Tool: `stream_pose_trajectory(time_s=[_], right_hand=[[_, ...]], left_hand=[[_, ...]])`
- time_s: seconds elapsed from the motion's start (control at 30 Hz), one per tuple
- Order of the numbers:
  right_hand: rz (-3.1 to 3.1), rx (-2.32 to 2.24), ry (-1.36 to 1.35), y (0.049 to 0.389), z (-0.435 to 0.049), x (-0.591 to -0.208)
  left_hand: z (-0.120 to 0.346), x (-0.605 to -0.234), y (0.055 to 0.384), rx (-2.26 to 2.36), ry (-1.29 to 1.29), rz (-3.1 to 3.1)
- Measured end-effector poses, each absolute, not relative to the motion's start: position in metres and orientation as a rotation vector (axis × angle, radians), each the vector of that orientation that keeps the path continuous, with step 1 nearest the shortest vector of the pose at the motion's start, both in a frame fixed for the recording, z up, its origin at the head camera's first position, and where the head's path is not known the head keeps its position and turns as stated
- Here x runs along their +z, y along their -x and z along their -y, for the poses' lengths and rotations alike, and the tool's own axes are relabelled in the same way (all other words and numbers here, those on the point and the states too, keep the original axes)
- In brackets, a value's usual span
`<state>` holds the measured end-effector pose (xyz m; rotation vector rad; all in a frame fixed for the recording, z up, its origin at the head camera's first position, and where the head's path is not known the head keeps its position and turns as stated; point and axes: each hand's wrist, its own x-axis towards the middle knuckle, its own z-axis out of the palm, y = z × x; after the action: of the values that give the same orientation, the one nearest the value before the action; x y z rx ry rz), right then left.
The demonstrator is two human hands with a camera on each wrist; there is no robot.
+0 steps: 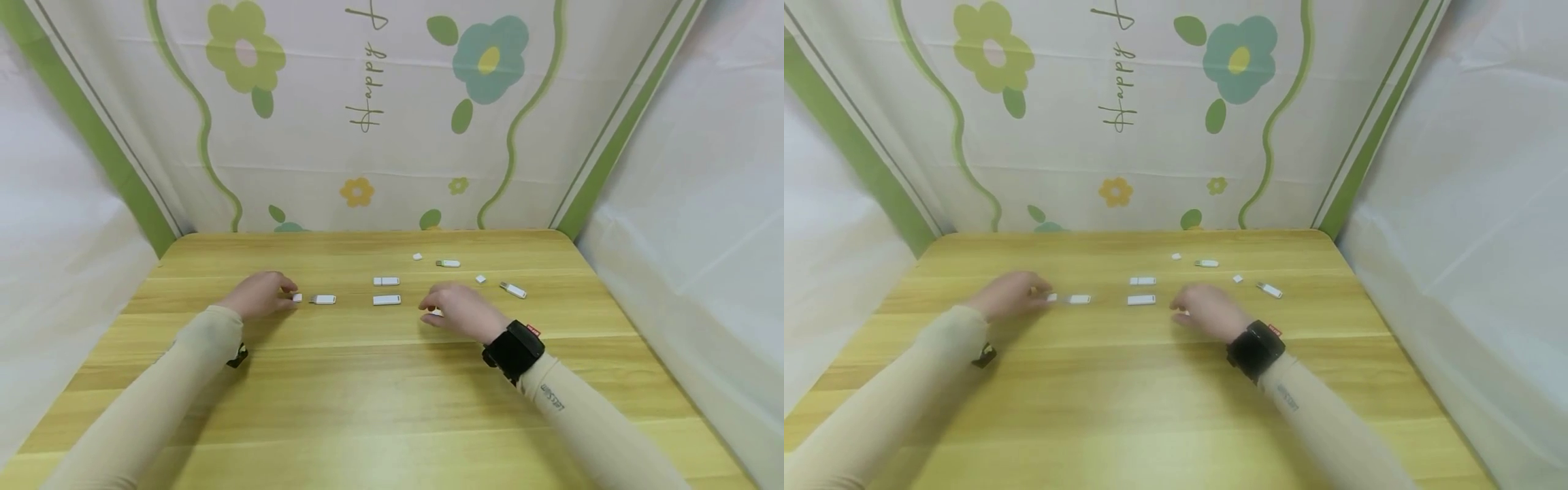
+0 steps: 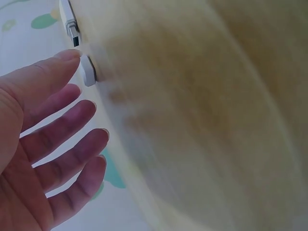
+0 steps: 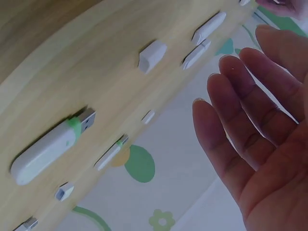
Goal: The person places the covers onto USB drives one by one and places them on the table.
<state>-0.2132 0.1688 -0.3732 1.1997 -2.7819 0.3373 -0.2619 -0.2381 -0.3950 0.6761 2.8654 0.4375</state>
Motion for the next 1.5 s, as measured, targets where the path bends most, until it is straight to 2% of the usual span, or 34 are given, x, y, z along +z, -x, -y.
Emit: stream_pose_trajectory(time_s=[0.43,0.87,1.5], right_hand=[[2.77,0.338,-1.318,0.221,-0.125,-0.376],[2.842,0.3,-1.364,0.252,-0.063,-0.367],[2.957,0.19,-1.25,0.296,0.019,-0.398]], left_hand=[[0.24,-0.396,0.263,0.459,-0.676,-2.871],[0.24,-0.397,0.268,0.49,-0.657,-2.856],[0.241,-0.405,0.278,0.503,-0.77,-2.86]])
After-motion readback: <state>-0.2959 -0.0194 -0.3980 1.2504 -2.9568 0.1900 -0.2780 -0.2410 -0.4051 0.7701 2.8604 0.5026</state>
